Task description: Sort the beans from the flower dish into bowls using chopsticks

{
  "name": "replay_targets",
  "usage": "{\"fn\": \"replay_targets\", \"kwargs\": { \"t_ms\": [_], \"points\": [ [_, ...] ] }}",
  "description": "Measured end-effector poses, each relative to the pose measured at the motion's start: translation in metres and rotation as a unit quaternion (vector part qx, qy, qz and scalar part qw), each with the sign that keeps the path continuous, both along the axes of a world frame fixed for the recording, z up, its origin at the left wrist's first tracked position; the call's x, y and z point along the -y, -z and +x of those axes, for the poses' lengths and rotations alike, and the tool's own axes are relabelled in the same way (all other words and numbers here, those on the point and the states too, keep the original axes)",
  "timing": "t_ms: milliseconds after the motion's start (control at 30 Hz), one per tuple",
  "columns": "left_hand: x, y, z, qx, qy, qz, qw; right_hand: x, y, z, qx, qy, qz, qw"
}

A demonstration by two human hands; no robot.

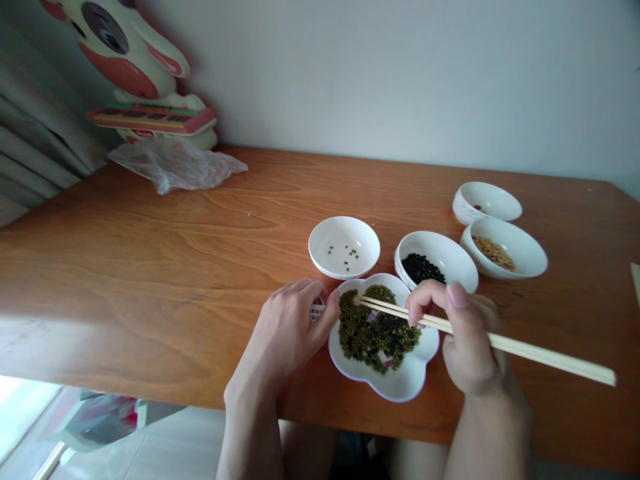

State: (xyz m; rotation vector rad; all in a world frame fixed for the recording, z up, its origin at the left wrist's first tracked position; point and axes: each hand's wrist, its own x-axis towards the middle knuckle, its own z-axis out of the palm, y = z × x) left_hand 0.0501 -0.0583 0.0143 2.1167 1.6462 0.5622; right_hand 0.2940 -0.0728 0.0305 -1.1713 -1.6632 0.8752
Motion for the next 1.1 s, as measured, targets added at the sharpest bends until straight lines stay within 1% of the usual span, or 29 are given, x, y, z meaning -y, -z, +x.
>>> {"fn": "replay_targets", "kwargs": {
  "t_ms": [133, 333, 500, 633, 800, 1100],
  "points": [
    [0.0007, 0.0008, -0.0003, -0.001, 0.0, 0.003, 1.0, -0.0003, 0.0016, 0.0011, 0.005, 0.002, -0.012, 1.0],
    [0.0005, 0.0002, 0.0002, 0.005, 0.002, -0.001, 1.0, 0.0034, -0.0008, 0.0056, -0.045, -0.003, -0.058, 0.997],
    [0.001, -0.0005, 0.0, 0.002, 0.004, 0.0, 1.0, 0.0045, 0.0008, 0.0083, -0.019, -0.009, -0.086, 0.996],
    [0.0002, -0.0008, -0.0002, 0.005, 0.007, 0.0, 1.0, 0.0032, 0.0042, 0.0083, -0.022, -0.014, -0.093, 0.995],
    [-0.0006, -0.0016, 0.0001, 0.001, 0.003, -0.003, 1.0, 0.001, 0.0031, 0.0045, -0.037, -0.017, -0.097, 0.994],
    [0.0005, -0.0002, -0.0011, 0.016, 0.009, 0.018, 1.0, -0.0009, 0.0048, 0.0032, -0.037, -0.014, -0.08, 0.996]
  ]
}}
